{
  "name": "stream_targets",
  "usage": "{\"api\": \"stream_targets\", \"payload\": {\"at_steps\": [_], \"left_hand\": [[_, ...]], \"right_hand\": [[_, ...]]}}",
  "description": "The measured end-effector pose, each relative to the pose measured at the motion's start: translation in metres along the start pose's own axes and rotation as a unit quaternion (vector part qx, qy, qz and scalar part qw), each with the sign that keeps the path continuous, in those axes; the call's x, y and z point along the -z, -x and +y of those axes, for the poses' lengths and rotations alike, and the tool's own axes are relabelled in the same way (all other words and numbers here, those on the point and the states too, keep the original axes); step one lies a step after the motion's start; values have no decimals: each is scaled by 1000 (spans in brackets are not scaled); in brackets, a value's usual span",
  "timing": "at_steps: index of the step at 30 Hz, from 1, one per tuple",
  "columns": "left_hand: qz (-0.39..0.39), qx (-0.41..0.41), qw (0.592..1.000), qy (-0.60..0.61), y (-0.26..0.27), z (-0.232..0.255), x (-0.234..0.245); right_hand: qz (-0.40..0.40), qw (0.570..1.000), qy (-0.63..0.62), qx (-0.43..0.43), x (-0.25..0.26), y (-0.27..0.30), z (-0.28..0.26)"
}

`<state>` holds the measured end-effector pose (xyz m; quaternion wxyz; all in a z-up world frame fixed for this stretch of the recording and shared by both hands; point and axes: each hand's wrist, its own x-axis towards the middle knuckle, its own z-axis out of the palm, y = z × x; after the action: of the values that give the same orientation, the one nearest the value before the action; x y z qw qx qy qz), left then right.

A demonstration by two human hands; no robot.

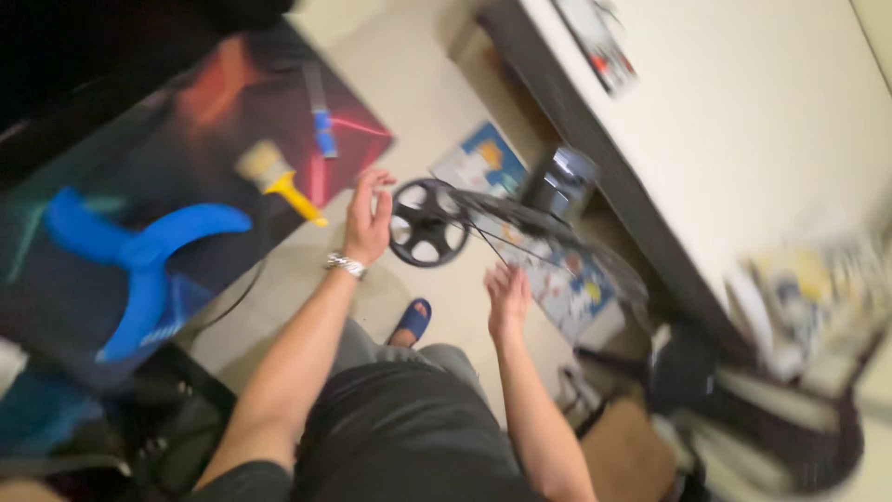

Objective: The person holds a blue fan blade in one hand and uses a yellow-handled brush in the other to clean the surfaces of the blades. The person rotates the blade to access different areas while brushing.

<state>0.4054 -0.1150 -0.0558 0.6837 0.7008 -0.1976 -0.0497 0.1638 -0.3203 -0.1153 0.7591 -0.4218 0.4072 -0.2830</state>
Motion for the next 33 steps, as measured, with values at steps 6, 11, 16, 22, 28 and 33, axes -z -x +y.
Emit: {"api": "stream_targets", "payload": {"at_steps": [6,11,16,22,28,33], "left_hand": [[-319,-261,909,-55,-59,157,-13],[-475,-230,845,-90,-115,153,-86],[-533,-189,795,-220,-165,126,-181],[-591,7,731,-341,-154,125,-199],[-526,-186,722,-408,-154,145,-196],[-478,-487,698,-216,-101,224,-114]], "right_hand": [[65,996,1,69,-19,-50,6],[14,990,-63,128,-50,-51,15],[-1,986,-167,11,-63,-44,-6],[-42,972,-229,4,-75,-43,-17],[-41,966,-254,13,-70,-51,-3],[-67,958,-276,32,-71,-51,2]]}}
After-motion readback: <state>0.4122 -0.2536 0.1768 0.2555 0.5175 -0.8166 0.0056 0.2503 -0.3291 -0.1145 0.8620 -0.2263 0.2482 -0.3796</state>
